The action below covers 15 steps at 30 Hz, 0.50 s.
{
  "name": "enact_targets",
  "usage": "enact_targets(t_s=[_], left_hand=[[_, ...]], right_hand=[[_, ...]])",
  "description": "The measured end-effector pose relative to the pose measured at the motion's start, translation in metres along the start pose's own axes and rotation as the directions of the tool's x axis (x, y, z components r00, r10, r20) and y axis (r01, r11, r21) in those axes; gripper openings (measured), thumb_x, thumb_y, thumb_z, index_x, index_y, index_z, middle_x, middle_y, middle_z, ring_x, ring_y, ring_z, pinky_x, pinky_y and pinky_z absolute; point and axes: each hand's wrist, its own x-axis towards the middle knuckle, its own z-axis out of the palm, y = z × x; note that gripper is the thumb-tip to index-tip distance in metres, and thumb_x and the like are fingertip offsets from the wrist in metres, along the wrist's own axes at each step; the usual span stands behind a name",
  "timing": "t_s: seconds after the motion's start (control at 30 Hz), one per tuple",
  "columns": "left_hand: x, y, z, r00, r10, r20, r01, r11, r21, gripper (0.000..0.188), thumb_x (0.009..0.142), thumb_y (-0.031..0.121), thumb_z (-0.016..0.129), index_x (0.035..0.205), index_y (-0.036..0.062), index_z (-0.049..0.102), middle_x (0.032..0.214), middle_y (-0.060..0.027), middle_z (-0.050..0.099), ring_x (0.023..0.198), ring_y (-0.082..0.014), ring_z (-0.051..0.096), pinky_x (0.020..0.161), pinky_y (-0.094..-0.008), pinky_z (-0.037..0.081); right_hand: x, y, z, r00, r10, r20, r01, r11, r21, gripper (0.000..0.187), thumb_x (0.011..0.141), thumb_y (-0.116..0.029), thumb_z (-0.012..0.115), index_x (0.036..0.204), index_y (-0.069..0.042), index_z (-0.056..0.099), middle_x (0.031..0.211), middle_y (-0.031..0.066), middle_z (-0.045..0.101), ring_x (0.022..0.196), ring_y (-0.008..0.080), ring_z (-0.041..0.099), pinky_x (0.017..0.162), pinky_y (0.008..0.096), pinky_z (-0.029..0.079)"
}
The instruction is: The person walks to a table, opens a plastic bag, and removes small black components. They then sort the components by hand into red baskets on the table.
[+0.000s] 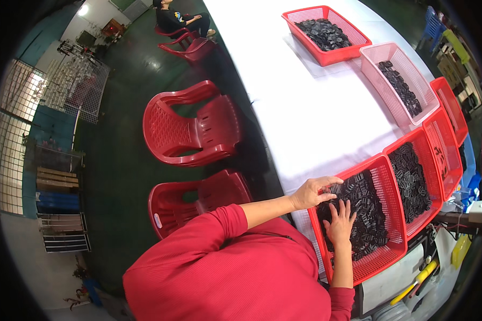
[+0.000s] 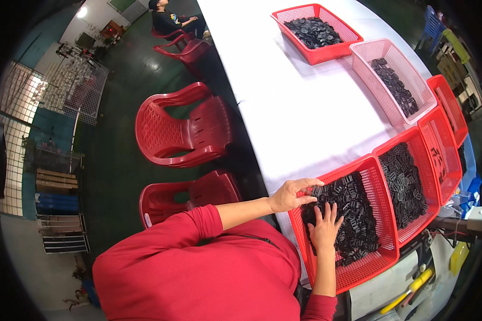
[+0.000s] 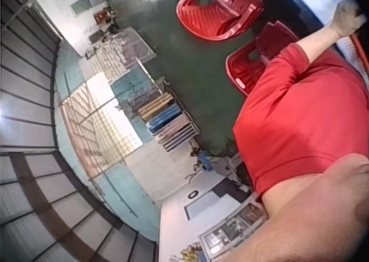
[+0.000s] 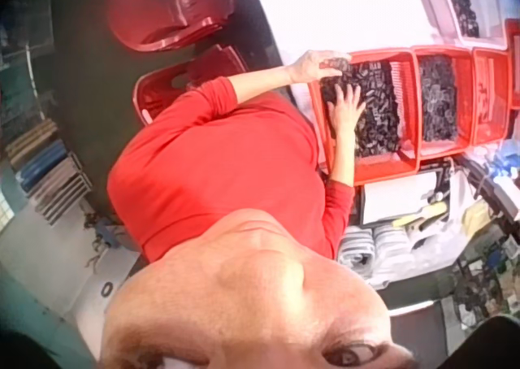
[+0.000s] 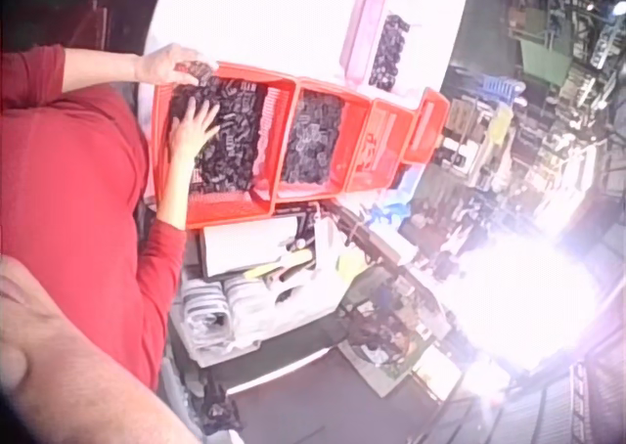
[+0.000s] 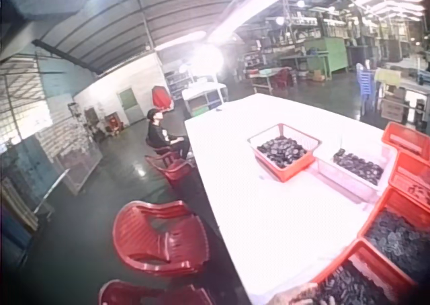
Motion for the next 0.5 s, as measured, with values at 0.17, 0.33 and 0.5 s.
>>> enact_targets(t_s=[0.17,0.33,0.5], left_hand=[[0.015,-0.004,-0.029,0.912,0.13,-0.388,-0.103,0.991,0.09,0.046,0.079,0.004,0.068,0.12,0.002,0.047,0.115,-0.008,0.058,0.096,-0.0144,0.06,0.083,-0.028,0.05],[0.038,0.012,-0.154,0.442,0.218,-0.87,-0.322,0.944,0.073,0.033,0.084,0.009,0.066,0.109,0.006,0.045,0.106,-0.007,0.059,0.095,-0.0123,0.056,0.084,-0.0265,0.046],[0.014,0.034,-0.238,0.154,0.245,-0.957,-0.239,0.949,0.205,0.035,0.087,0.02,0.064,0.114,0.0102,0.044,0.111,-0.0026,0.059,0.098,-0.0108,0.057,0.078,-0.0244,0.041]], right_hand=[[-0.009,0.007,0.008,0.999,0.031,0.023,-0.032,0.998,0.063,0.059,0.074,-0.019,0.069,0.129,-0.018,0.047,0.138,0.0127,0.038,0.137,0.0329,0.021,0.105,0.0588,0.024],[-0.015,0.007,0.007,1.0,0.02,-0.003,-0.02,0.998,0.066,0.057,0.076,-0.017,0.067,0.129,-0.018,0.047,0.137,0.0128,0.039,0.136,0.0324,0.022,0.105,0.0574,0.025],[-0.013,0.005,0.006,0.999,0.037,-0.006,-0.036,0.996,0.079,0.056,0.076,-0.016,0.067,0.129,-0.017,0.048,0.137,0.0126,0.04,0.135,0.0326,0.024,0.104,0.0577,0.025]])
